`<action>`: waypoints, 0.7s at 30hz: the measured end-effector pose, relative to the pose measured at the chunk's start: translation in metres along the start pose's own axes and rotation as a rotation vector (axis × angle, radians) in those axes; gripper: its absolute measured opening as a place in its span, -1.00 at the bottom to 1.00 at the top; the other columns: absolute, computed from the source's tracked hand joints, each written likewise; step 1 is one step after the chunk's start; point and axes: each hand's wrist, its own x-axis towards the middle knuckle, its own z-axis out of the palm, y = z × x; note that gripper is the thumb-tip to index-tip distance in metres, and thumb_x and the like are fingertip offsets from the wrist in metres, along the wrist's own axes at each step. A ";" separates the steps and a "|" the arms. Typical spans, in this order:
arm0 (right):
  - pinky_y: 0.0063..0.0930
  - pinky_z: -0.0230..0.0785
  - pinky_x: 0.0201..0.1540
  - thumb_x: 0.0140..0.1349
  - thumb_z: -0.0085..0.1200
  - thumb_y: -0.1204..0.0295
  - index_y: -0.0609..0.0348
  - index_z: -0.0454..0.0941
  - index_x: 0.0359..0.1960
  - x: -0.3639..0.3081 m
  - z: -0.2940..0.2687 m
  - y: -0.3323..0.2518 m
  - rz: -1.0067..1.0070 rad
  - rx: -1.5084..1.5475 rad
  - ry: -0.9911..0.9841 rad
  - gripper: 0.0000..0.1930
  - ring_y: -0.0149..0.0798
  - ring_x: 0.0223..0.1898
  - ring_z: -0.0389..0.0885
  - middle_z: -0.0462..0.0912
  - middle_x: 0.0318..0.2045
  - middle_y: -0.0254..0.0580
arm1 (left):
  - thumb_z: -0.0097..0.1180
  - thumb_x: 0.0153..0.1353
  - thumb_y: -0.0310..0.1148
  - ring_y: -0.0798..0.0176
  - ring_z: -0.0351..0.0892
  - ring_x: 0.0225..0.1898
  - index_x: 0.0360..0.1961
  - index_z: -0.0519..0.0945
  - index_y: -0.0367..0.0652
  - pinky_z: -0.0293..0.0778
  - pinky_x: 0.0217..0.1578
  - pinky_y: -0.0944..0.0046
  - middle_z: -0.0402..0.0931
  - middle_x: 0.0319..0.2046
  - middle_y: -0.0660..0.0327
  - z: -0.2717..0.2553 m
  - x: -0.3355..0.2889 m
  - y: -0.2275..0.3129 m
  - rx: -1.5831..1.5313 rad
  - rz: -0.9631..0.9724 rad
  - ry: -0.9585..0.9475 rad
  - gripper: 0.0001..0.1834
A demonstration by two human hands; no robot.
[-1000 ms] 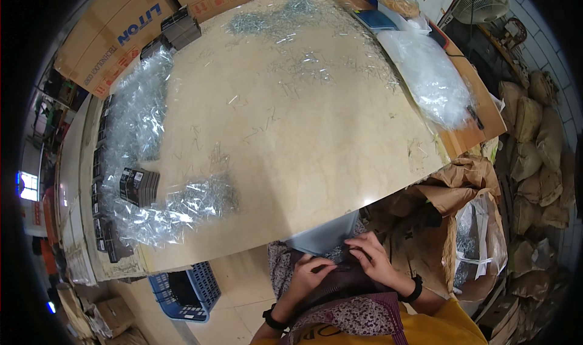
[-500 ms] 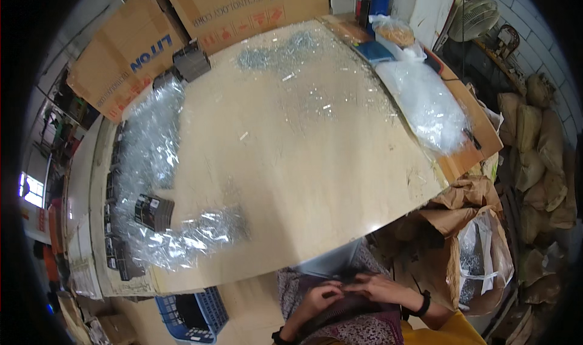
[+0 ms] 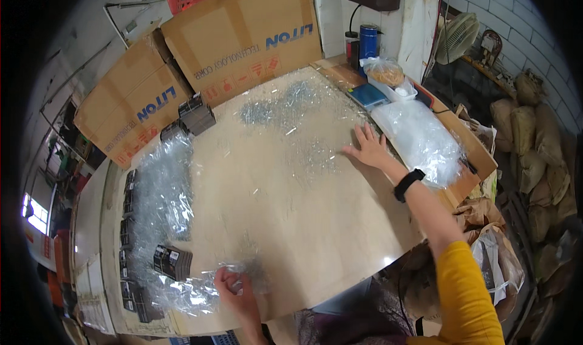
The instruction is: Manually counting and packaging small metal hooks or components from a workspace into small plastic bags.
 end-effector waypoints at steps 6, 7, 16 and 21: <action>0.53 -0.52 0.32 0.16 -0.24 -0.40 -0.30 0.09 0.44 0.002 0.030 -0.069 -0.259 -0.078 -0.249 -0.14 0.12 0.50 -0.25 -0.07 0.48 -0.06 | 0.07 0.10 -0.66 0.01 0.40 0.05 0.01 0.62 -0.10 0.29 0.03 0.03 0.38 0.08 0.01 0.004 -0.003 -0.021 0.630 0.423 -0.026 -0.57; 0.54 -0.51 0.31 0.19 -0.22 -0.37 -0.33 0.11 0.43 -0.011 0.029 -0.081 -0.328 -0.055 -0.285 -0.19 0.14 0.49 -0.23 -0.06 0.48 -0.05 | 0.07 0.11 -0.60 -0.10 0.33 0.20 0.00 0.64 -0.04 0.19 0.19 -0.09 0.33 0.21 -0.03 0.006 -0.007 -0.021 0.839 0.548 0.006 -0.58; 0.02 -0.06 0.41 0.35 -0.07 0.27 0.06 0.36 0.27 -0.157 -0.052 -0.068 -0.388 0.081 0.025 -0.53 0.06 0.40 0.12 0.26 0.34 0.05 | 0.17 0.14 -0.40 -0.15 -0.07 0.46 0.20 0.49 0.07 -0.28 0.38 -0.30 0.06 0.42 -0.02 0.007 -0.013 -0.034 0.837 0.497 -0.035 -0.46; -0.11 0.29 0.20 0.16 0.05 0.63 0.23 0.61 -0.08 -0.206 -0.070 0.027 0.013 0.477 0.541 -0.73 0.05 0.09 0.49 0.60 0.00 0.04 | 0.20 0.12 -0.44 -0.16 -0.08 0.46 0.20 0.47 0.02 -0.28 0.36 -0.35 0.02 0.42 -0.06 0.005 -0.028 -0.030 0.758 0.494 0.066 -0.44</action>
